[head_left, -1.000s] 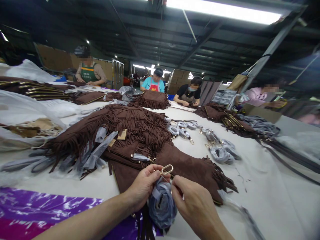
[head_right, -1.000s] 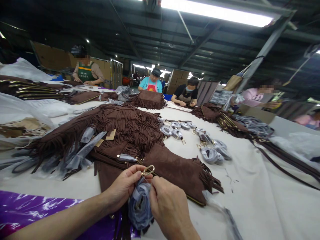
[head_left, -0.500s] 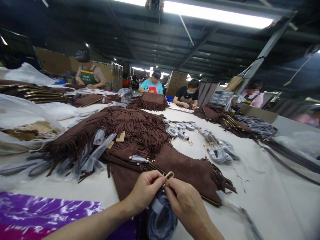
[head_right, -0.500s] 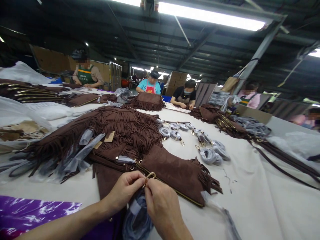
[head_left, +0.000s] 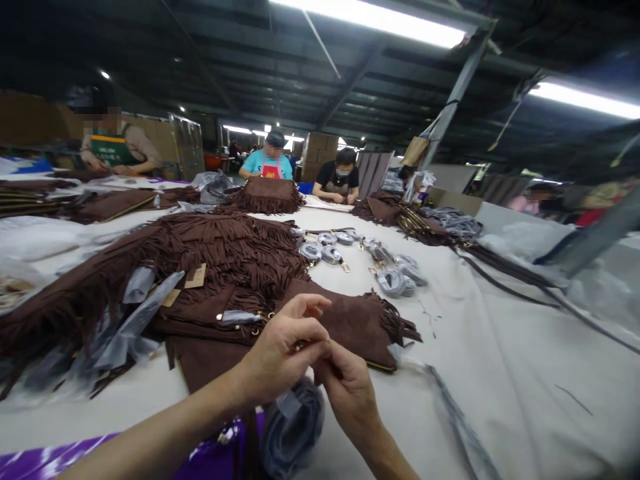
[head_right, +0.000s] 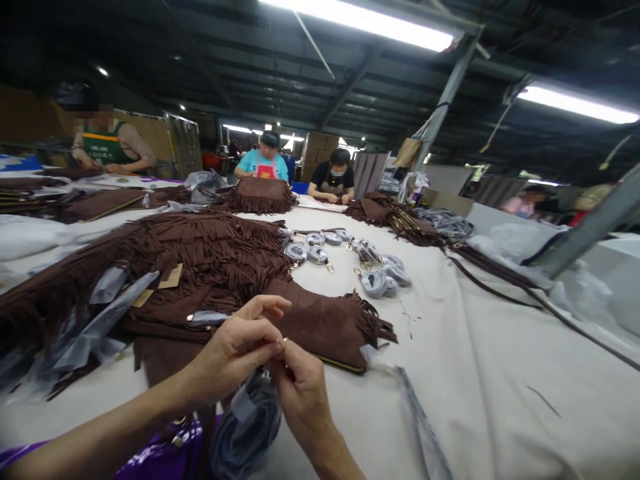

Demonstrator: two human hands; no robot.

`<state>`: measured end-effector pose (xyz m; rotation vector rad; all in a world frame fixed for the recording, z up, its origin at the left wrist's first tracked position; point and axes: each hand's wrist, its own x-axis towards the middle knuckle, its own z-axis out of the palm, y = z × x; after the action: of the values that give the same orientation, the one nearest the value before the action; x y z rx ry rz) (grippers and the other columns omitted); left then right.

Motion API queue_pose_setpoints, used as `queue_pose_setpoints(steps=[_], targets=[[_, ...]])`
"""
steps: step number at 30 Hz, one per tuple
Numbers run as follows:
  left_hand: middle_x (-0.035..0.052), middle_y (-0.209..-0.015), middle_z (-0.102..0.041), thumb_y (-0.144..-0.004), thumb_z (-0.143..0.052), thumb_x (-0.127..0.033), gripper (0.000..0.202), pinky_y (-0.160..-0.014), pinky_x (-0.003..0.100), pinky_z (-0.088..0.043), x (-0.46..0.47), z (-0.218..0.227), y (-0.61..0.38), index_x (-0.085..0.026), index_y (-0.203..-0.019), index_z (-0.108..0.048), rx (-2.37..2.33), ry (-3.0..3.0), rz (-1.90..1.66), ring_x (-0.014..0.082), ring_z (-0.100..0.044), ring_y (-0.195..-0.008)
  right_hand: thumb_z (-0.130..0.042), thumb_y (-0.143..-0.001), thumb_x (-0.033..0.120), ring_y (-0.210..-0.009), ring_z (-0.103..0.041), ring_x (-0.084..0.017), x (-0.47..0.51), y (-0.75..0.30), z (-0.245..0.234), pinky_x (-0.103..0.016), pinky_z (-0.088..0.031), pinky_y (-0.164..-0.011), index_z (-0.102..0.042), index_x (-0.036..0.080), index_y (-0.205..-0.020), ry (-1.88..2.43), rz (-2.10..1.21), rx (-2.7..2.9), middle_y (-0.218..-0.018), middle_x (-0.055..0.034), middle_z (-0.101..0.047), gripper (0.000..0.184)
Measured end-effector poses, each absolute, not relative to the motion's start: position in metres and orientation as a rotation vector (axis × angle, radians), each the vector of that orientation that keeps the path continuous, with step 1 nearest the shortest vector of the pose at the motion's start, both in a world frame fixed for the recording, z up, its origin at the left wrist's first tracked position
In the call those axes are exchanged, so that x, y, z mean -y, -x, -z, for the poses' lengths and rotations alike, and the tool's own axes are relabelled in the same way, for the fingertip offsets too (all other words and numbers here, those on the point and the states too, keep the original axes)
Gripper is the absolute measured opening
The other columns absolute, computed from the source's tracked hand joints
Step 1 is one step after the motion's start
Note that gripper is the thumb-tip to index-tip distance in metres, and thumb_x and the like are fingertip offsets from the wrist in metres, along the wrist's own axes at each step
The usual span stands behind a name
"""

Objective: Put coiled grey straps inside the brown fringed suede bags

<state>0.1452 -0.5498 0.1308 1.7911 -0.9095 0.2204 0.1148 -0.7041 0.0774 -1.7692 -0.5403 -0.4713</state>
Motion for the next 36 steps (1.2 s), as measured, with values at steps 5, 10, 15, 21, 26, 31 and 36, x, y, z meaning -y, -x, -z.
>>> queue_pose_setpoints(steps=[5, 10, 15, 21, 26, 31, 36], targets=[[0.0138, -0.125, -0.059, -0.087, -0.061, -0.024, 0.043, -0.103, 0.042, -0.04, 0.547, -0.099, -0.188, -0.016, -0.128, -0.055, 1.105, -2.237, -0.144, 0.0279, -0.052, -0.119, -0.066, -0.09, 0.038, -0.053, -0.054, -0.013, 0.758, -0.093, -0.069, -0.022, -0.043, -0.049, -0.071, 0.02, -0.083, 1.65, 0.279, 0.368, -0.066, -0.0019, -0.065, 0.02], [0.0101, -0.107, -0.066, -0.088, -0.059, -0.019, 0.009, -0.092, 0.036, -0.045, 0.541, -0.061, -0.227, -0.016, -0.093, -0.065, 1.159, -2.674, -0.076, 0.0258, -0.06, -0.105, -0.071, -0.084, 0.052, -0.047, -0.043, -0.011, 0.808, -0.08, -0.055, -0.021, -0.034, -0.044, -0.067, 0.022, -0.085, 1.574, 0.181, 0.066, -0.059, 0.0005, -0.06, 0.03], [0.0021, -0.073, -0.064, -0.093, -0.052, -0.024, 0.021, -0.068, 0.024, -0.042, 0.546, -0.076, -0.245, -0.019, -0.075, -0.061, 0.946, -2.674, -0.027, 0.0175, -0.061, -0.073, -0.057, -0.093, 0.042, -0.057, -0.052, -0.015, 0.808, -0.096, -0.061, -0.023, -0.041, -0.052, -0.062, 0.023, -0.079, 1.961, 0.076, 0.248, -0.064, 0.0009, -0.058, 0.025], [-0.0013, -0.068, -0.058, -0.096, -0.044, -0.027, 0.024, -0.061, 0.022, -0.035, 0.554, -0.088, -0.257, -0.02, -0.079, -0.059, 0.783, -2.635, -0.118, 0.0141, -0.055, -0.064, -0.041, -0.092, 0.022, -0.095, -0.061, -0.023, 0.778, -0.134, -0.06, -0.032, -0.047, -0.082, -0.054, 0.023, -0.076, 2.26, 0.261, 0.576, -0.103, -0.0083, -0.061, 0.021], [-0.0018, -0.07, -0.057, -0.098, -0.04, -0.026, 0.027, -0.063, 0.021, -0.038, 0.551, -0.075, -0.268, -0.018, -0.077, -0.055, 0.717, -2.584, -0.122, 0.0128, -0.053, -0.067, -0.04, -0.089, 0.019, -0.099, -0.06, -0.027, 0.769, -0.144, -0.044, -0.038, -0.048, -0.085, -0.052, 0.023, -0.075, 2.408, 0.112, 0.459, -0.105, -0.0118, -0.058, 0.019], [0.0017, -0.081, -0.061, -0.095, -0.045, -0.02, 0.014, -0.071, 0.024, -0.044, 0.55, -0.082, -0.252, -0.018, -0.087, -0.057, 0.851, -2.62, -0.257, 0.0163, -0.057, -0.077, -0.042, -0.09, 0.019, -0.1, -0.059, -0.026, 0.782, -0.142, -0.035, -0.036, -0.048, -0.083, -0.055, 0.021, -0.077, 2.388, 0.208, 0.465, -0.128, -0.0143, -0.046, 0.019], [0.0074, -0.09, -0.066, -0.089, -0.048, -0.012, 0.012, -0.074, 0.029, -0.05, 0.581, -0.09, -0.215, -0.016, -0.086, -0.059, 1.561, -2.545, -0.276, 0.0204, -0.062, -0.082, -0.048, -0.087, 0.015, -0.086, -0.058, -0.021, 0.79, -0.141, -0.042, -0.03, -0.046, -0.075, -0.057, 0.022, -0.075, 2.326, 0.255, 0.545, -0.107, -0.0081, -0.053, 0.017]])
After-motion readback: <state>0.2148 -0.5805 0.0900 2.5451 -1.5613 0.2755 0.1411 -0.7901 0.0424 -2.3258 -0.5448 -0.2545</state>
